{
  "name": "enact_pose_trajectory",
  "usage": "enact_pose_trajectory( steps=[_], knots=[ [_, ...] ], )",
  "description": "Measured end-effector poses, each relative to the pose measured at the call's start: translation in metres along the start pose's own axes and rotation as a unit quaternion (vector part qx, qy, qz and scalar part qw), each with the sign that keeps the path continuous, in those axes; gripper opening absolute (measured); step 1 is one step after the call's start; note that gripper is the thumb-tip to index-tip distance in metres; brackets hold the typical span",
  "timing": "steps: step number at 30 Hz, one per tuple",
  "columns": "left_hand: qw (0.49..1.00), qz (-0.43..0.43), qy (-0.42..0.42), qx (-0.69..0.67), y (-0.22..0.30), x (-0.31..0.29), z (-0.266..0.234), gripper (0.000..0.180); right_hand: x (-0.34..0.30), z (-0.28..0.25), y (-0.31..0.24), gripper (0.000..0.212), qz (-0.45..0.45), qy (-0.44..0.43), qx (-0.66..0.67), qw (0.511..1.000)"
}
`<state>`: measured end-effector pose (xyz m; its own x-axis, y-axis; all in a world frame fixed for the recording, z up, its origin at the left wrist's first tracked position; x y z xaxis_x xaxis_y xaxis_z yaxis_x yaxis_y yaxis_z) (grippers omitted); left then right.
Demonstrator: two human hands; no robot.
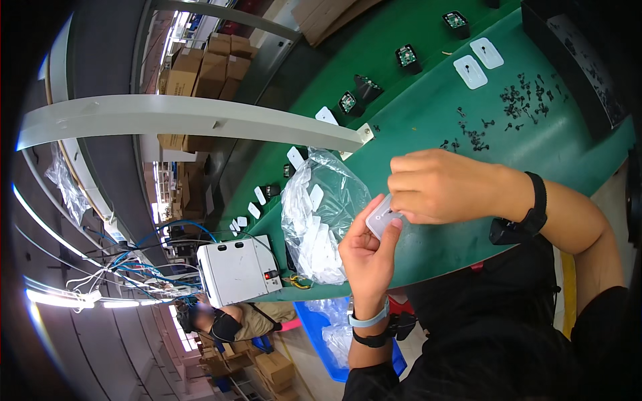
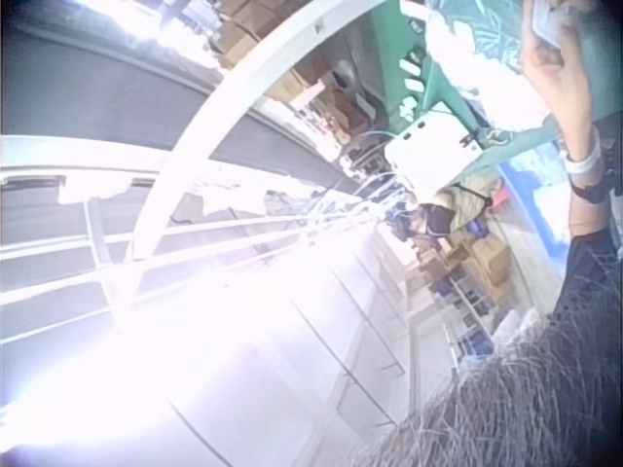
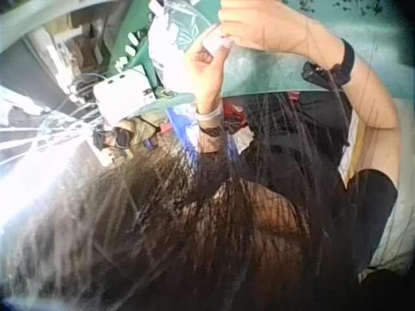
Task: The person assembles small electronic devices by inserting white plastic components into black housings. They repeatedly pick up parts from a green workbench, align them, and press them together, placing the finished units in a row.
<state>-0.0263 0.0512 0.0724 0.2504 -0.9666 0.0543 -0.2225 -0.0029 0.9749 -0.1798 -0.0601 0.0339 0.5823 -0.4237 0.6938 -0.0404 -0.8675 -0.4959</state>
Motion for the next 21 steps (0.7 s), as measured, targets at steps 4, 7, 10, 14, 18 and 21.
enact_pose_trajectory(
  steps=[4,7,10,14,18,21],
  knots=[
    [0.999,-0.003,0.040,-0.011,-0.005,-0.004,0.001,0.033,0.010,-0.010,-0.006,0.026,0.199,-0.034,0.241,0.949],
    [0.998,0.002,0.065,-0.013,-0.008,-0.005,0.004,0.026,0.007,-0.003,-0.001,0.034,0.274,-0.116,0.337,0.893],
    [0.984,-0.022,0.066,-0.162,-0.011,0.000,0.000,0.022,0.004,0.003,0.000,0.046,0.239,-0.129,0.428,0.862],
    [0.941,-0.065,0.049,-0.329,-0.009,0.002,0.008,0.032,0.002,0.012,0.003,0.059,0.157,-0.064,0.423,0.890],
    [0.927,-0.109,0.042,-0.356,-0.012,0.004,0.011,0.038,0.002,0.022,0.000,0.056,0.203,-0.103,0.553,0.802],
    [0.951,-0.109,-0.033,-0.288,-0.015,0.010,-0.004,0.040,0.003,0.024,0.007,0.056,0.230,-0.122,0.548,0.795]
  ],
)
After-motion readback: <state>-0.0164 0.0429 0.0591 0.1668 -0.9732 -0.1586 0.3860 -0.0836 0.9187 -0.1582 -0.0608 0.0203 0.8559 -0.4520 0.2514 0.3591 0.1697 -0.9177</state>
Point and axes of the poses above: each hand's wrist, its own x-axis towards the middle knuckle, its own z-axis out of the palm, y = z × x, the point moved 1 cm from there along x, towards the middle knuckle, and after that the axes turned 9 degrees about z, right-handed, at the moved point
